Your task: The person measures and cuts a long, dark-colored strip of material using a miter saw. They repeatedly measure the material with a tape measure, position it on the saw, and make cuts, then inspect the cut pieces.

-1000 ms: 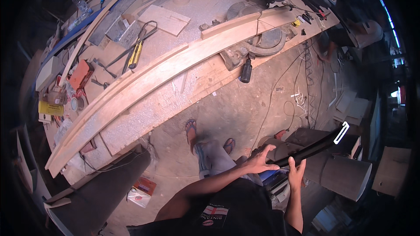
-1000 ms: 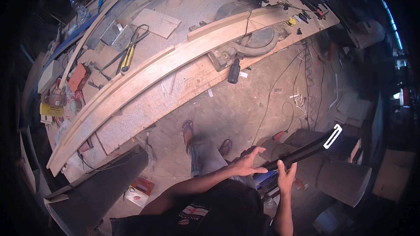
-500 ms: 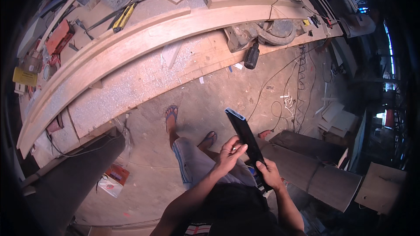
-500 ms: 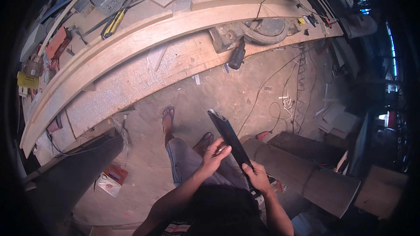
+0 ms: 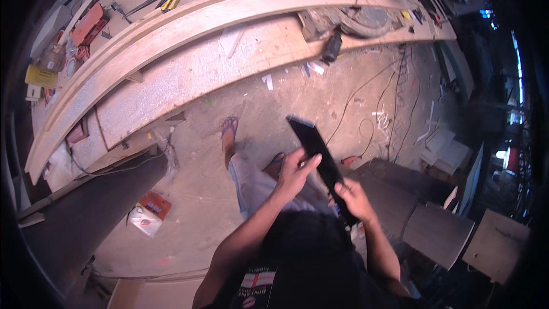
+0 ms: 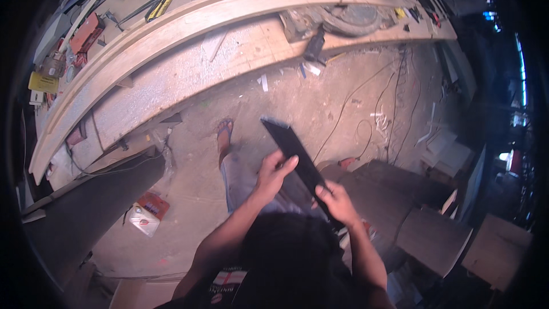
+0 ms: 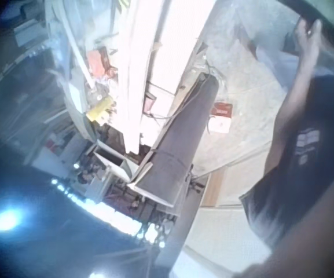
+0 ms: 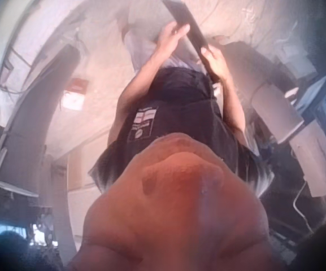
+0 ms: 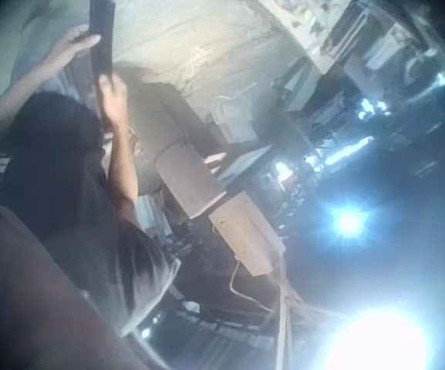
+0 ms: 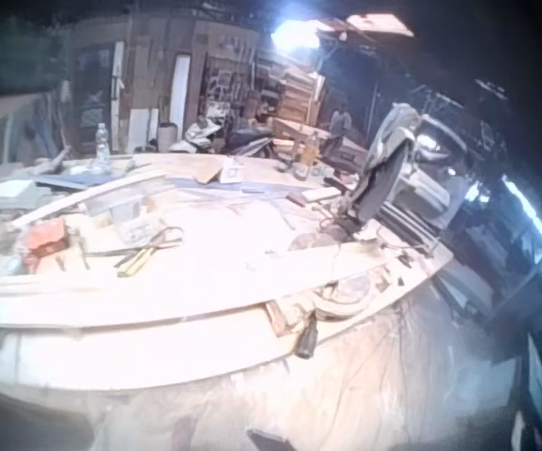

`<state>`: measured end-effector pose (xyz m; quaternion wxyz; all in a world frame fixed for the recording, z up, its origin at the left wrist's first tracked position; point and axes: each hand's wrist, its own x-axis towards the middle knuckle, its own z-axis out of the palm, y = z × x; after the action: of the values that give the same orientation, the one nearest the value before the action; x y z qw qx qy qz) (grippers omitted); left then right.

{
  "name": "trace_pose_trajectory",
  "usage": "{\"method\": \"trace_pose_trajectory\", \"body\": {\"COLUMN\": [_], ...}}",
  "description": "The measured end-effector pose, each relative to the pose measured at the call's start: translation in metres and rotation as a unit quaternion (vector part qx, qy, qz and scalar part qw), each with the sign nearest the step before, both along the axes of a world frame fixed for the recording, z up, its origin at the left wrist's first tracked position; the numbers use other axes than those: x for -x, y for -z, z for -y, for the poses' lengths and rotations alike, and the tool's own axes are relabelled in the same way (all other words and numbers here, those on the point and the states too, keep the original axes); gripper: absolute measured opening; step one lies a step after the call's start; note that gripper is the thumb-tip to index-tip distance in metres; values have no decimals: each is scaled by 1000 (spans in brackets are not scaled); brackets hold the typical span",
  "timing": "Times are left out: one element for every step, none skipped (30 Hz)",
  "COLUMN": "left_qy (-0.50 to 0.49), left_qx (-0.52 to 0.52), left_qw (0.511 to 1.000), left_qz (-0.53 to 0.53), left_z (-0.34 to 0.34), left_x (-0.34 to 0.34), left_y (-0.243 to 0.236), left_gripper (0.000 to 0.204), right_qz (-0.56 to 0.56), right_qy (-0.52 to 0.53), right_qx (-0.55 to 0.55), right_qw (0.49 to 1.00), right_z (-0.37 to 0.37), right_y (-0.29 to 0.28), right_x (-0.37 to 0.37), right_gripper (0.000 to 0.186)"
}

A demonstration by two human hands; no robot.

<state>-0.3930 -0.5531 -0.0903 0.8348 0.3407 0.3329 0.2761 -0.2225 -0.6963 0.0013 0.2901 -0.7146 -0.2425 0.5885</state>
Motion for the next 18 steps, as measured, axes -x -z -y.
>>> {"method": "trace_pose_trajectory", "body": {"left_qy": [8, 16, 17, 13, 27, 43, 60, 63, 73, 84, 94, 90, 114, 135, 153, 174, 190, 205], "left_qx": [-55, -42, -46, -52, -69, -83, -97, -101, -109, -115, -117, -128, -131, -135, -138, -144, -150, -156], "left_qw": [998, 999, 998, 996, 995, 994, 992, 991, 989, 988, 987, 986, 984, 980, 977, 973, 968, 963], "left_qz": [-1, 14, 43, 71, 65, 58, 52, 67, 64, 61, 56, 62, 52, 49, 54, 57, 68, 80], "left_z": [-3, -6, -10, -12, -13, -14, -12, -8, -6, 0, 9, 17, 25, 33, 40, 48, 54, 61], "left_x": [-3, -9, -18, -28, -35, -43, -53, -65, -78, -90, -103, -118, -133, -148, -162, -176, -190, -205], "left_y": [-9, -19, -29, -39, -50, -60, -69, -79, -87, -94, -100, -104, -106, -108, -109, -109, -110, -112], "left_gripper": [23, 24, 25, 26, 27, 27, 27, 28, 28, 28, 29, 20, 19, 19, 18, 19, 20, 21], "right_qz": [-3, -18, -26, -35, -41, -46, -49, -33, -29, -27, -33, -34, -28, -30, -36, -53, -74, -105], "right_qy": [4, 29, 51, 63, 74, 84, 96, 105, 120, 136, 155, 167, 178, 193, 208, 231, 254, 271], "right_qx": [-40, -44, -58, -58, -88, -120, -150, -157, -162, -165, -160, -168, -181, -185, -179, -184, -182, -186], "right_qw": [999, 998, 997, 996, 992, 988, 983, 981, 979, 976, 974, 971, 967, 963, 961, 954, 947, 939], "right_z": [3, 5, 8, 11, 15, 19, 26, 34, 41, 51, 62, 72, 84, 95, 108, 120, 132, 142], "right_y": [-4, -8, -12, -16, -19, -22, -24, -28, -30, -32, -34, -35, -36, -36, -37, -37, -36, -36], "right_x": [-2, -5, -10, -15, -19, -25, -30, -36, -44, -51, -58, -66, -74, -83, -91, -98, -106, -115], "right_gripper": [39, 38, 37, 33, 33, 33, 33, 33, 33, 33, 33, 34, 34, 34, 35, 35, 35, 36]}}
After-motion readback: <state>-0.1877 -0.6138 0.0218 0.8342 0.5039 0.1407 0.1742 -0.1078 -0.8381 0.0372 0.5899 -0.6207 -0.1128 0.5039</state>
